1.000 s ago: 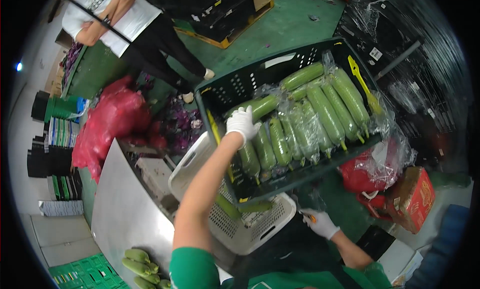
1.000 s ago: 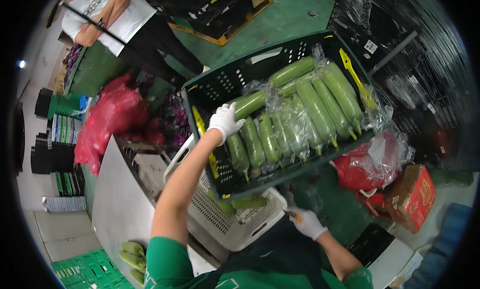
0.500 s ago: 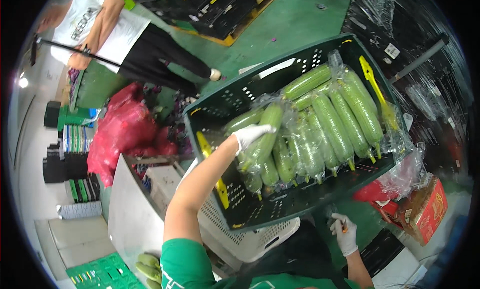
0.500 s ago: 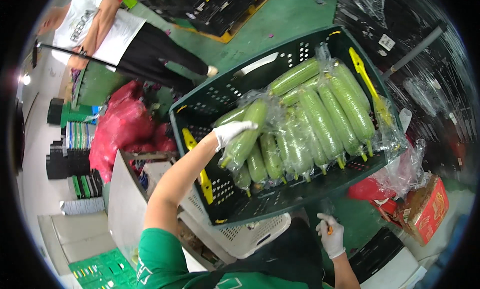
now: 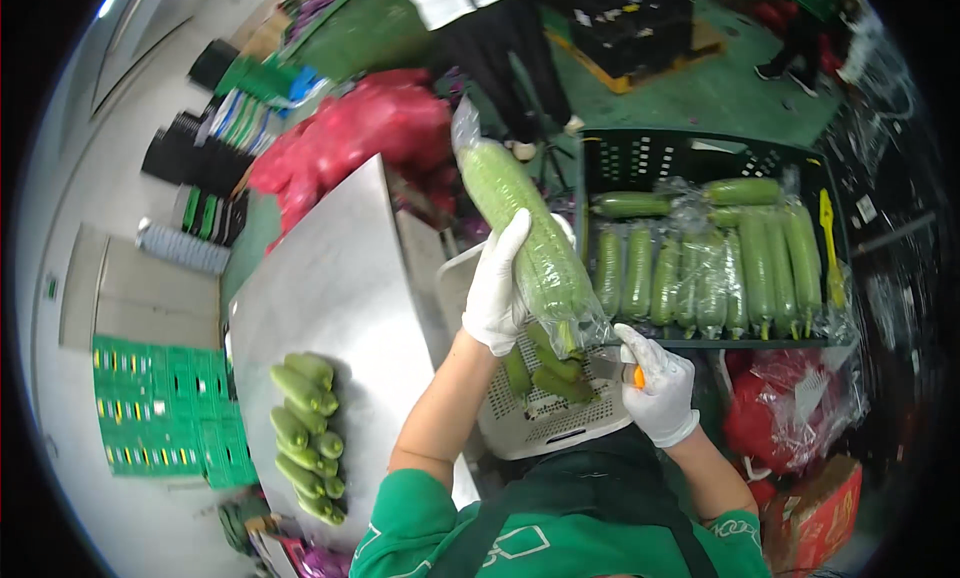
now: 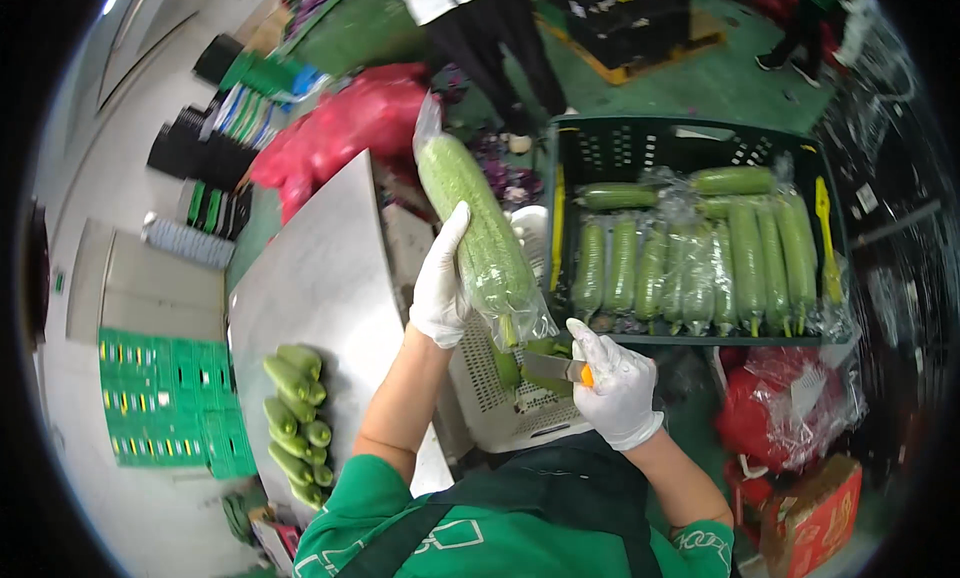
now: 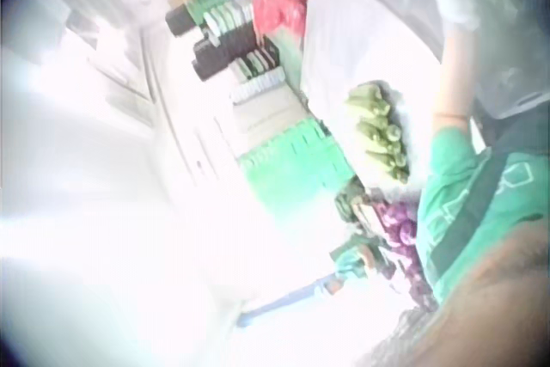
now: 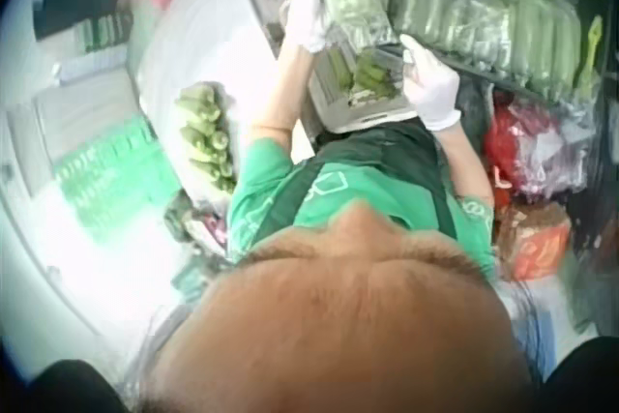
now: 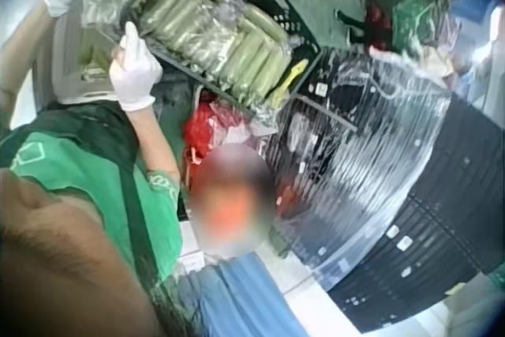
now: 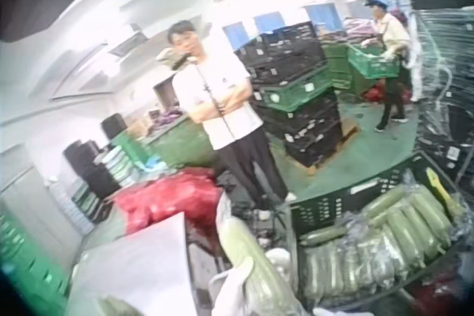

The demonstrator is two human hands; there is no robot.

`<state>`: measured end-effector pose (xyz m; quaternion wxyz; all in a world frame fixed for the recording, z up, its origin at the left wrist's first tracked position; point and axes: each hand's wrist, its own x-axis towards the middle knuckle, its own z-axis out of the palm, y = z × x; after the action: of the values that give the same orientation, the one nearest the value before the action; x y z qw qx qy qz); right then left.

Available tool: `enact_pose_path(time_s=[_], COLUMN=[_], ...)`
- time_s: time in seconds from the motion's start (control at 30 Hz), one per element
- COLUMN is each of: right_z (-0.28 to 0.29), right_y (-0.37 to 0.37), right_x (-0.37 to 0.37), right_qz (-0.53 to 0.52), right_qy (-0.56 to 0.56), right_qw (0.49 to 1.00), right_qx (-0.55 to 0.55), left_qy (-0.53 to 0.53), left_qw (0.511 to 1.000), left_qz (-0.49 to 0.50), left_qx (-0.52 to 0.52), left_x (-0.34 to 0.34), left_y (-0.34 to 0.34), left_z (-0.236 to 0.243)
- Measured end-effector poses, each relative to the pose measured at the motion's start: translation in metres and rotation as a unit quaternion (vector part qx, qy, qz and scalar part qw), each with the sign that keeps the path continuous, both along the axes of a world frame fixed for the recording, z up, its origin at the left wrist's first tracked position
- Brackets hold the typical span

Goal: The person cuts open and removes plastic wrap from gourds using a utility knife, trims their ends, and places the gourds into a basket and on a table.

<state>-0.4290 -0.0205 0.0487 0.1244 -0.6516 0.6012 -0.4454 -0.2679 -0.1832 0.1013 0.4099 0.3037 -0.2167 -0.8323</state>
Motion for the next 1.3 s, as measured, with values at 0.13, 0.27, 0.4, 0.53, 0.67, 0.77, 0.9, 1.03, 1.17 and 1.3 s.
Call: enact_pose_path(time_s=[0.13,0.27,0.4,0.53,0.67,0.77,0.9,1.03,1.17,1.3], right_z=[0.006,0.006,0.008,0.007,0.006,0.006,0.007,0.006,-0.03,-0.019], right_y=[0.009,0.011,0.013,0.02,0.024,0.021,0.018,-0.003,-0.047,0.003], right_x=[0.055,0.104,0.145,0.168,0.174,0.179,0.187,0.188,0.158,0.216], right_qz=[0.036,0.074,0.102,0.125,0.133,0.13,0.122,0.048,0.029,0.326], right_qy=[0.076,0.118,0.145,0.15,0.166,0.179,0.196,0.239,0.063,-0.41], right_qw=[0.996,0.99,0.984,0.981,0.976,0.974,0.971,0.956,0.98,0.786], right_qx=[-0.001,0.003,0.008,0.013,0.034,0.039,0.067,0.16,0.184,0.328], left_qy=[-0.065,0.0,-0.047,-0.058,-0.055,-0.06,-0.042,-0.082,-0.047,0.0], left_qw=[0.981,0.953,0.941,0.916,0.901,0.895,0.904,0.913,0.935,0.934], left_qz=[0.184,0.295,0.333,0.396,0.428,0.441,0.424,0.399,0.349,0.353], left_qx=[0.016,0.069,0.037,0.03,0.049,0.037,0.023,0.03,0.042,0.043], left_x=[0.089,0.159,0.198,0.224,0.23,0.233,0.246,0.232,0.238,0.257], left_y=[0.041,0.081,0.117,0.136,0.148,0.151,0.151,0.162,0.172,0.162], left_z=[-0.015,-0.03,-0.03,-0.031,-0.024,-0.028,-0.051,-0.04,-0.046,-0.084])
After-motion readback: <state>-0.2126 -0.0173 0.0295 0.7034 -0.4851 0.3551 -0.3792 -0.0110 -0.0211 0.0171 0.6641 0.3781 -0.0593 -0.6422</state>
